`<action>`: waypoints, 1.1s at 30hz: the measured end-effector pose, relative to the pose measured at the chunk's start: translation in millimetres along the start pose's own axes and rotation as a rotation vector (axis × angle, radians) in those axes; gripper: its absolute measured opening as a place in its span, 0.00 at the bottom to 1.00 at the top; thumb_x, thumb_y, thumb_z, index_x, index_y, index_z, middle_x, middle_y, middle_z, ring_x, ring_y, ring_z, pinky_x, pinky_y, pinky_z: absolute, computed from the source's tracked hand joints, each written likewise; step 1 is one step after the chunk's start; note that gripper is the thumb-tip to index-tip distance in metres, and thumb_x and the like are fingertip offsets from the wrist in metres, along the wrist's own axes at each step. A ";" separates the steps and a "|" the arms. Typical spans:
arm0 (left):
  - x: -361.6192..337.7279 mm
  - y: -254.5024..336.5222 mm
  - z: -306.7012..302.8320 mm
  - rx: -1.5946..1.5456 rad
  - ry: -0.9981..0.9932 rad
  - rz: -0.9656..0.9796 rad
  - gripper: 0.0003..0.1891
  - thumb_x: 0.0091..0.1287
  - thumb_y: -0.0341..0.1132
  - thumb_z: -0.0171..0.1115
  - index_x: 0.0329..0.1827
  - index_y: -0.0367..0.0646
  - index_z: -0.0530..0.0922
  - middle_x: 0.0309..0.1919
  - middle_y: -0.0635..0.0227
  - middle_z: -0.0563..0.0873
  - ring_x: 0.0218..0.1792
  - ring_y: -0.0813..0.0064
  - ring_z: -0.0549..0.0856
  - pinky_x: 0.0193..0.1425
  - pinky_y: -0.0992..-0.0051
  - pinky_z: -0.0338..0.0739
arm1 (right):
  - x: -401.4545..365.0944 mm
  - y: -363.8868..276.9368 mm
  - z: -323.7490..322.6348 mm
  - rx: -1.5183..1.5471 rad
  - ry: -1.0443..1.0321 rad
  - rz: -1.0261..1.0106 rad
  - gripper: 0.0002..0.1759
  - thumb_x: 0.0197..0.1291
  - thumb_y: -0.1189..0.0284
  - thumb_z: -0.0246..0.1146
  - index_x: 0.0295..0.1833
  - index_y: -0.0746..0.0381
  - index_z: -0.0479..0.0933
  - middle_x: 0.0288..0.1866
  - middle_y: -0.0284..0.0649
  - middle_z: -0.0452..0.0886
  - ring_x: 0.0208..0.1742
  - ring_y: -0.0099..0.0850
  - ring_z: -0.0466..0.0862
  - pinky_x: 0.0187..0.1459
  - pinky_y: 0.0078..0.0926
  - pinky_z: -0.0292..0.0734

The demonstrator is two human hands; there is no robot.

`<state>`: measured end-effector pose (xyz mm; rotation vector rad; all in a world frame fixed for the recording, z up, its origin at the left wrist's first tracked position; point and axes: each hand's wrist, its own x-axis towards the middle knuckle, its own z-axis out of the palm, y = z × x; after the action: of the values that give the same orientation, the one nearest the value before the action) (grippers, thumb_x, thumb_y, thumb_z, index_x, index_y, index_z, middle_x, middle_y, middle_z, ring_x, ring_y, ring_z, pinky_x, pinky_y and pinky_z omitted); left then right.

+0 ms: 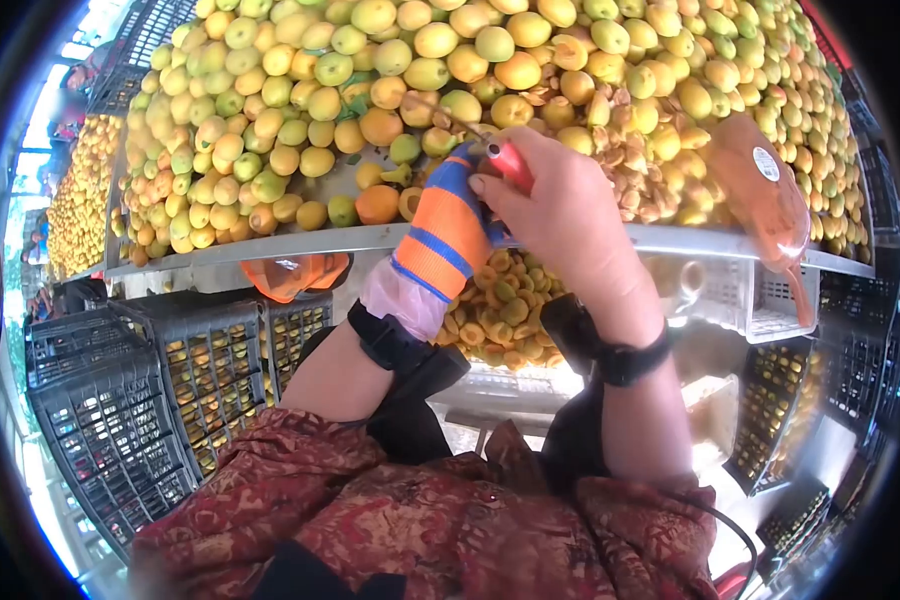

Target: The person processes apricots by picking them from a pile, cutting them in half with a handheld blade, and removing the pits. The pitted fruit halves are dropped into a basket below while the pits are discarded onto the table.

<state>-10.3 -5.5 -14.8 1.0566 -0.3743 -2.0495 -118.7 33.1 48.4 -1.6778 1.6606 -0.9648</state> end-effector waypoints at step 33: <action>-25.4 25.9 -14.4 1.545 -0.168 1.014 0.08 0.60 0.31 0.59 0.41 0.40 0.80 0.35 0.54 0.83 0.41 0.59 0.83 0.44 0.66 0.75 | 24.2 67.5 -54.6 0.241 0.705 0.142 0.12 0.56 0.66 0.67 0.34 0.65 0.79 0.23 0.26 0.74 0.28 0.14 0.67 0.33 0.13 0.67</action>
<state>23.1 -1.9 5.2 1.0290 -2.2204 -0.6497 -203.0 10.0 26.5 -1.0963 1.9478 -1.7348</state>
